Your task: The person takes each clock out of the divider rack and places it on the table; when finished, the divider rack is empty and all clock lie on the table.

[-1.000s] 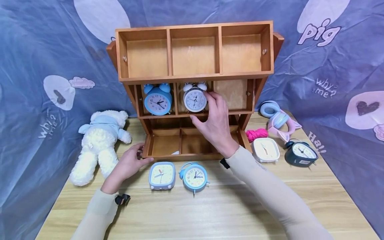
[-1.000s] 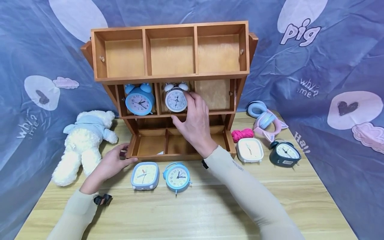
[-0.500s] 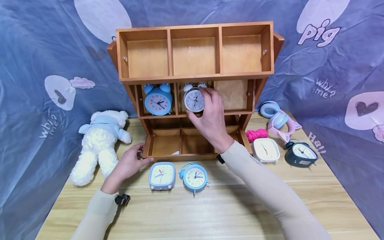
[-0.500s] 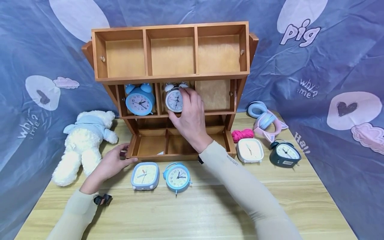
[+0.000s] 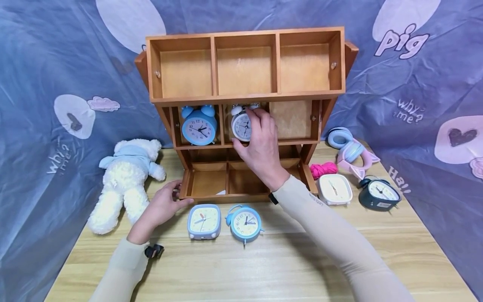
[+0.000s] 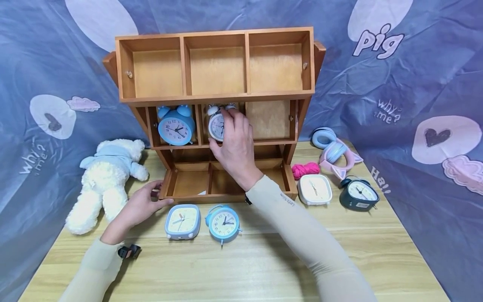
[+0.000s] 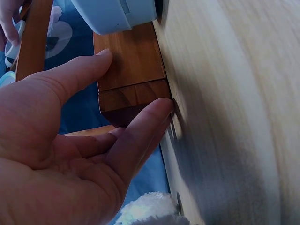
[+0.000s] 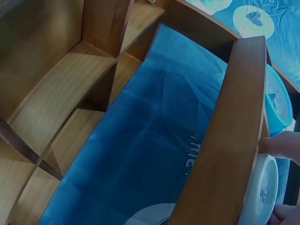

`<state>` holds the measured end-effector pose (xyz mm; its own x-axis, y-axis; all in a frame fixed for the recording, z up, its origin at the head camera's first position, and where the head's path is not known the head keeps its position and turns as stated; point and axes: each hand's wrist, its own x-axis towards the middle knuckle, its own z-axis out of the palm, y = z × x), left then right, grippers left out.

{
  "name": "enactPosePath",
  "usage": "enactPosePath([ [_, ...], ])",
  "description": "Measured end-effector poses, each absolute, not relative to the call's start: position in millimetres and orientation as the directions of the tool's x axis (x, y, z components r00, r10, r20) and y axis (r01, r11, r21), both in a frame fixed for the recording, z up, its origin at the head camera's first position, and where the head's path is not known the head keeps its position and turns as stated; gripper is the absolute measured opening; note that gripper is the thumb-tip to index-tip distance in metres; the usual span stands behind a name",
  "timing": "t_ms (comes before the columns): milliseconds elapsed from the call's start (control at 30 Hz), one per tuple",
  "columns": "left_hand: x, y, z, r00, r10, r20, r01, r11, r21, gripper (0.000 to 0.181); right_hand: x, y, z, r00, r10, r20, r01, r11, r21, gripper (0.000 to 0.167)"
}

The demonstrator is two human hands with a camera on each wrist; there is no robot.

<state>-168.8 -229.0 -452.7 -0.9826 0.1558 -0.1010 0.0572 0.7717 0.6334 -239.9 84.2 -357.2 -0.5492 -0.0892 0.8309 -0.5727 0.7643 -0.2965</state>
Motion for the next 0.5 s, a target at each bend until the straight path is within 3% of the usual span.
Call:
enactPosePath([
  [500, -168.1, -228.6, -452.1, -0.983, 0.152, -0.103, 0.052, 0.771, 0.635, 0.079, -241.6, 83.8, -357.5, -0.570, -0.094, 0.816, -0.561, 0.770, -0.303, 0.075],
])
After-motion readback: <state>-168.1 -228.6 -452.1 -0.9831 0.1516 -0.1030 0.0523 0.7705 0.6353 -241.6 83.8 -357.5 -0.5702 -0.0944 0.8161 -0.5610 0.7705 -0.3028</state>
